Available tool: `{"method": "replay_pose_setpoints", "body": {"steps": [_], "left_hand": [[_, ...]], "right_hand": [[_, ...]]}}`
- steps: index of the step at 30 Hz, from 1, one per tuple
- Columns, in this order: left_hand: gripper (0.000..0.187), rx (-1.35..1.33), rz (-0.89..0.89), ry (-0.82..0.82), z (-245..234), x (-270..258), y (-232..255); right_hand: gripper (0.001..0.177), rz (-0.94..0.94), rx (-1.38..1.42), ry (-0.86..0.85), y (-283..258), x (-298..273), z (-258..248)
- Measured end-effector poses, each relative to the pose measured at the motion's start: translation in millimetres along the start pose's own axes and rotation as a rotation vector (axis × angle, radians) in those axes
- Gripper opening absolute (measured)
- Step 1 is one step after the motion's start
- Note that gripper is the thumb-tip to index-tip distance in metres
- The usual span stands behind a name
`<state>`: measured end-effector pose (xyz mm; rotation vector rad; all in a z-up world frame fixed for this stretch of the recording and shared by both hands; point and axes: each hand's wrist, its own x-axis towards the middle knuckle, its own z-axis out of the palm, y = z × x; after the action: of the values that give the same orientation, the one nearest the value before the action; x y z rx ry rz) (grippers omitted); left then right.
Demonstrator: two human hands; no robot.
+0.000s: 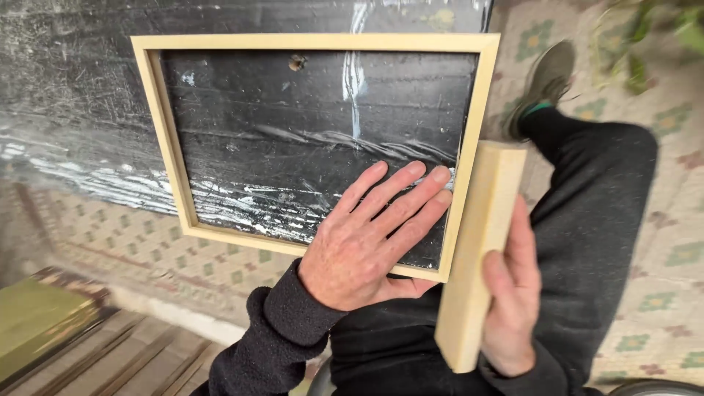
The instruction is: Sanding the edges and flat surfaces of a wooden rectangular frame using a manual sanding block.
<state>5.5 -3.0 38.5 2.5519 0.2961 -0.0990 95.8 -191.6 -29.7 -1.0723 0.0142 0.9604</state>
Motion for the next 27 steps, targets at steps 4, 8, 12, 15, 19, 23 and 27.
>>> {"method": "replay_pose_setpoints", "body": {"steps": [4,8,12,15,19,23,27], "left_hand": [[0.103,-0.043,0.017,0.076,7,-4,-4],[0.109,-0.042,0.080,0.115,12,-4,-12],[0.109,-0.041,0.119,0.162,22,-10,-10],[0.115,-0.035,0.166,0.204,23,1,-20],[0.118,-0.060,0.125,0.159,26,-6,-13],[0.117,-0.024,0.133,0.136,27,-10,-12],[0.112,-0.005,0.159,0.249,29,-4,-20]], "right_hand": [[0.067,-0.120,-0.401,-0.035,2,-8,1],[0.063,-0.360,-0.638,-0.087,-36,65,39],[0.058,-0.521,-0.720,-0.182,-52,85,53],[0.058,-0.490,-0.992,-0.049,-24,10,36],[0.060,-0.512,-0.914,-0.033,-34,29,55],[0.047,-0.580,-0.932,-0.139,-75,72,93],[0.058,-0.557,-1.082,-0.129,-24,-23,47]]}}
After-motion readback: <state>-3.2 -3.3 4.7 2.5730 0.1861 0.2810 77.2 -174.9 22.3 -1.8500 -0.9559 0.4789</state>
